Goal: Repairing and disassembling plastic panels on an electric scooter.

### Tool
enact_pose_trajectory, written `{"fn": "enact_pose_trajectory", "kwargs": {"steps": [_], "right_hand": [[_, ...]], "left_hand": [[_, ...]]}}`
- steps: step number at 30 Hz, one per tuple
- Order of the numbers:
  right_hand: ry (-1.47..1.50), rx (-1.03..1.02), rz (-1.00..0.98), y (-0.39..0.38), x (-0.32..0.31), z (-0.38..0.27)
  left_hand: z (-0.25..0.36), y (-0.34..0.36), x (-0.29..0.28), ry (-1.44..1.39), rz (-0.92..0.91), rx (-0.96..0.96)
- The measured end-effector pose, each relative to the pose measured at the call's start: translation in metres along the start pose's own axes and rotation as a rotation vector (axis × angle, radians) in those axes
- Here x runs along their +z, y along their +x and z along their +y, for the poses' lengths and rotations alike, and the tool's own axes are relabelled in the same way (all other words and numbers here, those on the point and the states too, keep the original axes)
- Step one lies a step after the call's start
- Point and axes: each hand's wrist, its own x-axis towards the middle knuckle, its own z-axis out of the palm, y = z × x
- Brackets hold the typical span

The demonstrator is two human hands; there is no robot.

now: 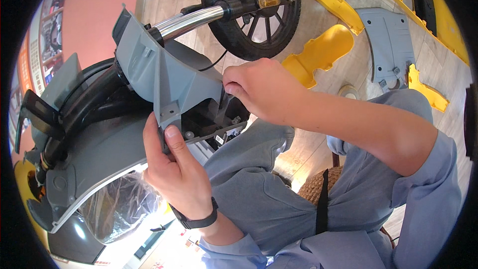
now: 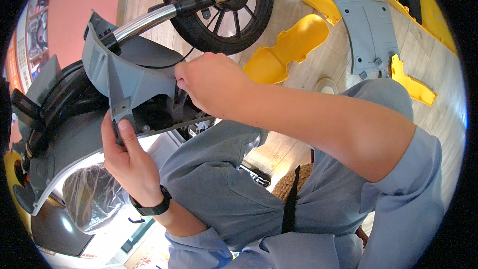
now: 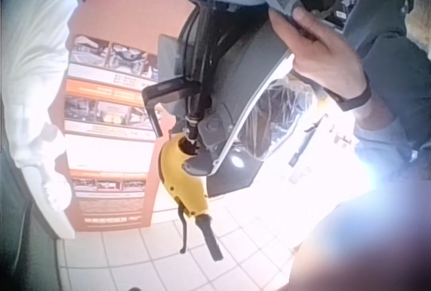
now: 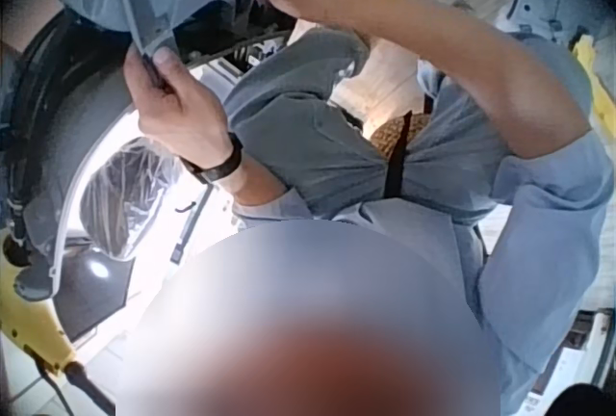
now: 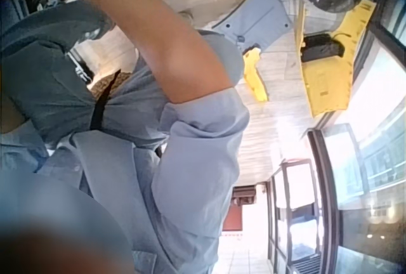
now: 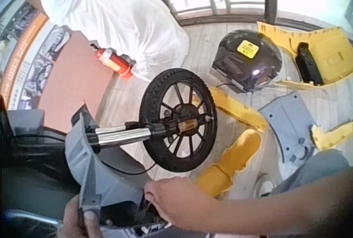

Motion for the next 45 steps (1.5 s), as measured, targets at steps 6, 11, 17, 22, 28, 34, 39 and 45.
{"fn": "enact_pose_trajectory", "kwargs": {"steps": [6,11,17,22,28,34,39,45], "right_hand": [[-0.03,-0.058,0.111,-0.002,0.007,-0.003],[-0.043,-0.108,0.175,-0.003,0.009,-0.001],[-0.071,-0.106,0.171,-0.005,0.011,-0.001],[0.029,-0.092,0.167,-0.005,0.012,-0.002],[0.056,-0.071,0.151,-0.004,0.014,0.003],[0.029,-0.081,0.153,-0.004,0.016,0.005],[-0.017,-0.068,0.163,-0.007,0.018,0.004],[-0.029,0.018,0.119,-0.006,0.02,-0.003]], "left_hand": [[0.003,0.0,0.0,0.017,0.003,-0.001],[0.014,0.0,-0.007,-0.004,-0.09,-0.178],[0.011,-0.001,-0.006,-0.01,-0.066,-0.126],[0.009,-0.001,-0.003,-0.003,-0.071,-0.164],[0.002,0.0,-0.001,-0.003,0.001,-0.008],[0.002,0.0,0.0,-0.013,0.02,-0.01],[0.008,-0.002,-0.007,-0.04,-0.059,-0.134],[-0.008,-0.003,0.003,-0.072,0.032,0.051]]}}
